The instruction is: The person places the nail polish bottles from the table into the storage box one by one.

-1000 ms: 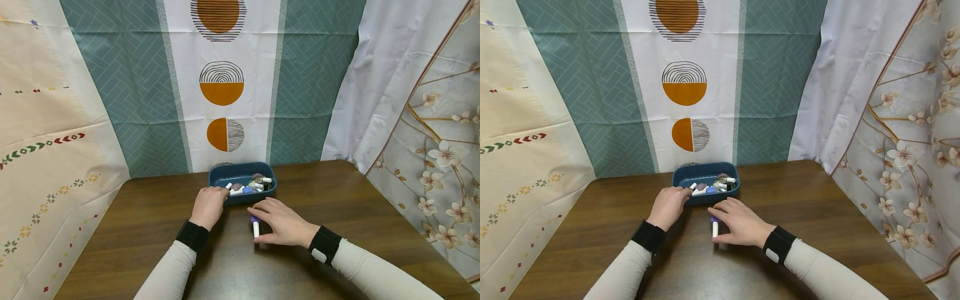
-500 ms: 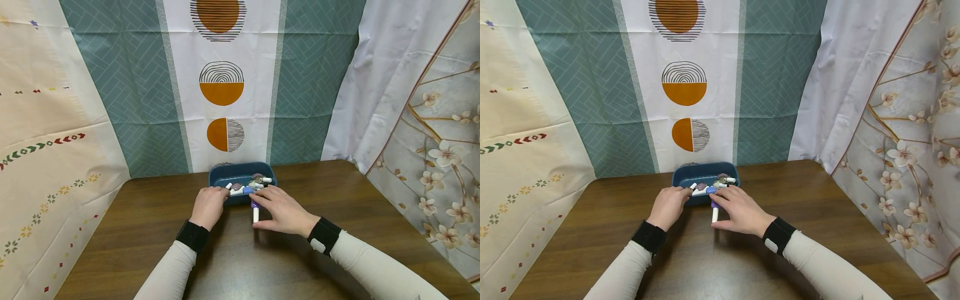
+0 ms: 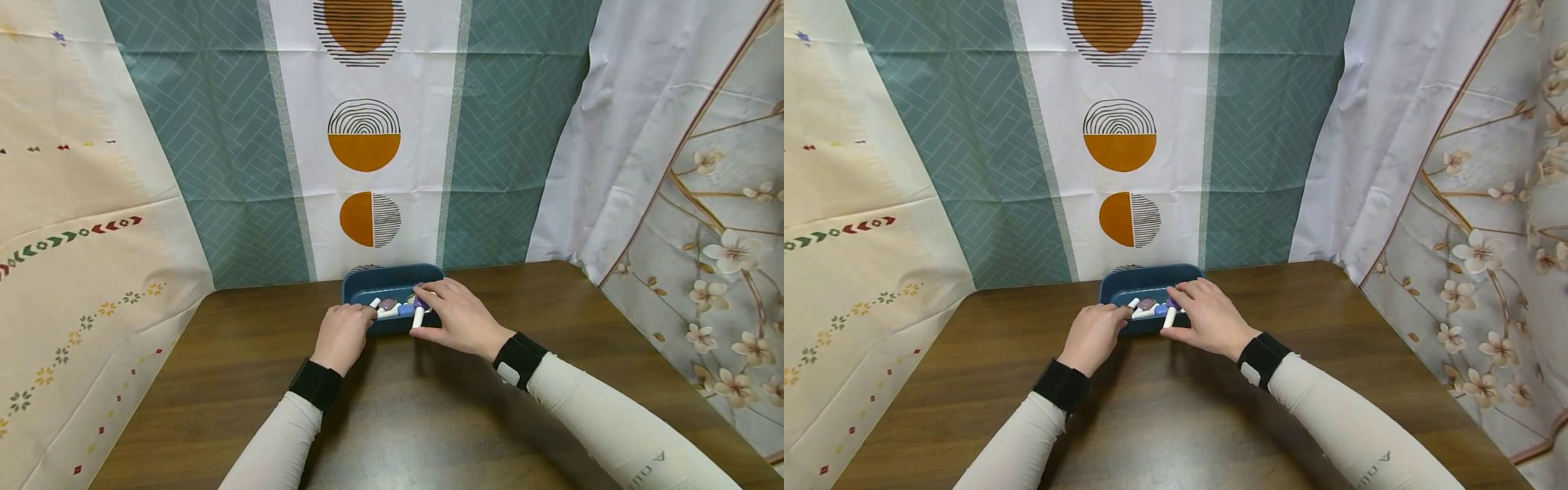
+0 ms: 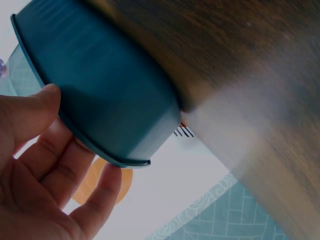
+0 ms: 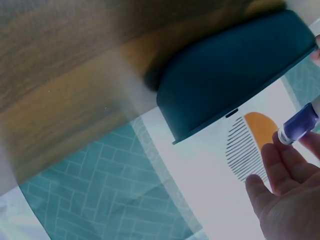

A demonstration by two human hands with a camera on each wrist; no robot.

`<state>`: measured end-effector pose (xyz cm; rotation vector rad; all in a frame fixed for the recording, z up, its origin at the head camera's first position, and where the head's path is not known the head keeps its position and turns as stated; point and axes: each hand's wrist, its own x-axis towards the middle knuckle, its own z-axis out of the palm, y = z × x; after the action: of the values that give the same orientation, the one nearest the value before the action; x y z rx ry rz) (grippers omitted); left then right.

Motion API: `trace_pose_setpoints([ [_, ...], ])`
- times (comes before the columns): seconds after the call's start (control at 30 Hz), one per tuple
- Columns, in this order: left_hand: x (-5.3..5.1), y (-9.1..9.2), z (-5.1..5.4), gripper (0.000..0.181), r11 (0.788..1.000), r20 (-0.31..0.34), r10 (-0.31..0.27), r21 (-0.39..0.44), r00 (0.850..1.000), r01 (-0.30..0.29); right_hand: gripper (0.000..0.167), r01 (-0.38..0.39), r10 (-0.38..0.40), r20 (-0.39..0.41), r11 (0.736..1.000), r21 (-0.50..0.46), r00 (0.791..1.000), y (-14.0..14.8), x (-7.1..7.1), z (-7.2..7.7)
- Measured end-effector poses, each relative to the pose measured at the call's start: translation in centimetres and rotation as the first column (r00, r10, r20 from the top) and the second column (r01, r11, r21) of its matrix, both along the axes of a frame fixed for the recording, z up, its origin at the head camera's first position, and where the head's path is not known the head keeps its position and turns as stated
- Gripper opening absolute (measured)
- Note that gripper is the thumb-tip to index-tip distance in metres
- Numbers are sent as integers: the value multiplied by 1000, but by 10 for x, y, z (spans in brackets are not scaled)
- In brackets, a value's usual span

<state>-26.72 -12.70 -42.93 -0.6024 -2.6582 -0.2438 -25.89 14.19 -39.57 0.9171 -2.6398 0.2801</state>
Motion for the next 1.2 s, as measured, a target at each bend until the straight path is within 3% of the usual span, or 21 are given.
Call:
trace_pose_setpoints([
  [0.33,1,0,2,14,1000,12,6,6,1000,-6,86,76,-76,4,997,-8,997,-7,-19,5],
  [0.9,1,0,3,13,1000,17,3,6,1000,-3,85,162,-168,65,983,86,984,-29,-38,10],
  [1.2,1,0,1,12,1000,7,6,0,1000,-6,77,190,-196,49,975,116,979,-42,-44,5],
])
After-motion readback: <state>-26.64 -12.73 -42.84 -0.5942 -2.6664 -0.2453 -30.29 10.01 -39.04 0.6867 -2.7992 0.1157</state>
